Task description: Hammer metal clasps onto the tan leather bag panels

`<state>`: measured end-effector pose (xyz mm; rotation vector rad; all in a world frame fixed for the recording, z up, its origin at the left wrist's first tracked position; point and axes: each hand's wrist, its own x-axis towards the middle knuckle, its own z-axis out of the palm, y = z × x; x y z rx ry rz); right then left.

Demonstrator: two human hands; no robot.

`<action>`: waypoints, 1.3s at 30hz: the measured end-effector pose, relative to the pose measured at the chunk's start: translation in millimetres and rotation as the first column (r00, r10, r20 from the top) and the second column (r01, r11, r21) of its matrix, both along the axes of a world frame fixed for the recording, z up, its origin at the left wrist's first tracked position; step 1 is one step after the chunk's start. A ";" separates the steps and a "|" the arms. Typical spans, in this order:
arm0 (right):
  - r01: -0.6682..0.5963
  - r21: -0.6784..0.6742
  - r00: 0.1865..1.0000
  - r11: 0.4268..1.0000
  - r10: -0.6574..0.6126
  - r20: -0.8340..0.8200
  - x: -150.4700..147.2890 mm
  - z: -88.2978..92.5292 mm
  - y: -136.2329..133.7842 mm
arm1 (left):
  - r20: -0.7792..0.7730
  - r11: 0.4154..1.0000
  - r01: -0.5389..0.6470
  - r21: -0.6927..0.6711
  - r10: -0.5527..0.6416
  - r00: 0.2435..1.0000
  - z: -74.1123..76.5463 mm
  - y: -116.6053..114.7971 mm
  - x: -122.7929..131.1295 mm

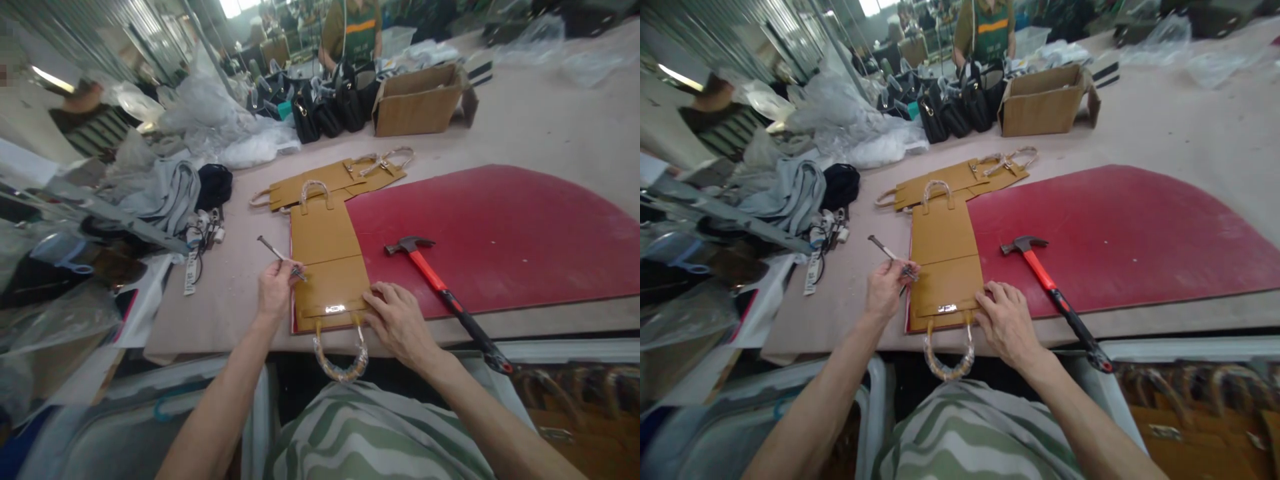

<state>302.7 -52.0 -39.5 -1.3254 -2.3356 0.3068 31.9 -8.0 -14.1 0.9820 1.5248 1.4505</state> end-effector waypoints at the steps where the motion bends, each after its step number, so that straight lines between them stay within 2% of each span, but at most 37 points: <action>1: 0.002 -0.001 1.000 1.000 -0.002 0.006 -0.4 1.1 0.9 | -0.187 0.997 -0.041 -0.072 0.027 0.982 1.9 -1.3 -24.0; 2: 0.008 0.003 1.000 1.000 -0.008 0.011 -1.5 2.0 1.6 | -0.421 0.982 -0.099 -0.162 0.023 0.907 2.8 -4.5 -47.8; 3: 0.013 0.010 1.000 1.000 -0.013 0.014 -2.9 2.7 2.2 | -0.652 0.952 -0.171 -0.255 -0.039 0.758 2.6 -8.9 -70.1; 4: 0.012 0.019 1.000 1.000 -0.012 0.018 -4.5 3.4 2.8 | -0.790 0.912 -0.243 -0.330 -0.126 0.600 1.4 -14.3 -89.8; 5: 0.008 0.032 1.000 0.999 -0.009 0.021 -6.1 4.2 3.6 | -0.839 0.882 -0.296 -0.366 -0.175 0.515 -0.6 -20.0 -106.1; 6: 0.003 0.046 1.000 0.999 -0.004 0.027 -7.6 5.2 4.9 | -0.864 0.857 -0.335 -0.392 -0.218 0.453 -3.4 -25.7 -118.5; 8: -0.034 0.060 0.998 0.998 0.031 0.055 -9.7 7.8 8.8 | -0.874 0.834 -0.370 -0.410 -0.242 0.422 -10.1 -36.0 -131.1; 10: -0.112 0.055 0.989 0.992 0.106 0.105 -11.2 10.8 14.6 | -0.895 0.832 -0.397 -0.388 -0.238 0.377 -16.6 -44.6 -128.7; 11: -0.158 0.049 0.979 0.986 0.151 0.134 -11.8 12.2 17.7 | -0.915 0.850 -0.395 -0.348 -0.218 0.339 -19.0 -48.5 -122.6; 13: -0.246 0.045 0.953 0.968 0.233 0.191 -12.9 14.3 23.4 | -0.948 0.927 -0.291 -0.236 -0.155 0.276 -21.0 -56.1 -102.2; 15: -0.310 0.061 0.926 0.949 0.287 0.244 -13.7 15.2 27.1 | -0.954 0.991 -0.028 -0.130 -0.117 0.276 -19.0 -63.2 -74.0; 16: -0.337 0.074 0.913 0.939 0.307 0.268 -14.0 15.1 28.0 | -0.946 0.986 0.132 -0.099 -0.135 0.295 -16.9 -66.3 -58.6; 17: -0.361 0.086 0.900 0.929 0.323 0.291 -14.3 14.7 28.2 | -0.941 0.956 0.278 -0.095 -0.178 0.289 -14.4 -68.8 -43.2; 19: -0.394 0.106 0.880 0.913 0.342 0.331 -15.0 13.5 27.1 | -0.950 0.874 0.460 -0.156 -0.260 0.174 -9.5 -71.1 -16.1; 21: -0.411 0.116 0.868 0.904 0.349 0.353 -16.0 12.0 25.0 | -0.955 0.820 0.512 -0.257 -0.296 -0.006 -6.3 -70.1 2.4; 23: -0.419 0.119 0.863 0.900 0.354 0.362 -17.1 10.7 23.3 | -0.945 0.791 0.516 -0.327 -0.286 -0.160 -5.5 -67.1 10.1; 25: -0.422 0.117 0.862 0.899 0.358 0.358 -17.1 9.6 22.9 | -0.935 0.759 0.548 -0.352 -0.262 -0.239 -6.4 -64.1 7.5; 27: -0.428 0.109 0.862 0.897 0.369 0.348 -14.8 8.5 24.4 | -0.942 0.718 0.610 -0.335 -0.251 -0.222 -8.5 -62.2 -3.0; 31: -0.485 0.083 0.862 0.870 0.461 0.209 -3.4 4.5 32.4 | -0.955 0.607 0.772 -0.189 -0.296 -0.002 -16.2 -61.8 -32.4; 33: -0.537 0.079 0.840 0.840 0.525 0.135 2.7 1.3 37.7 | -0.946 0.567 0.815 -0.121 -0.315 0.079 -21.9 -62.3 -42.8; 35: -0.565 0.081 0.825 0.821 0.558 0.094 6.6 -2.0 42.6 | -0.937 0.559 0.827 -0.062 -0.318 0.144 -27.8 -63.0 -47.8; 37: -0.557 0.072 0.830 0.827 0.556 0.038 8.0 -4.8 46.4 | -0.928 0.570 0.822 -0.005 -0.308 0.208 -32.5 -64.3 -48.6; 39: -0.545 0.066 0.836 0.836 0.548 -0.028 7.7 -7.0 49.0 | -0.935 0.579 0.814 0.035 -0.269 0.232 -35.1 -67.0 -47.4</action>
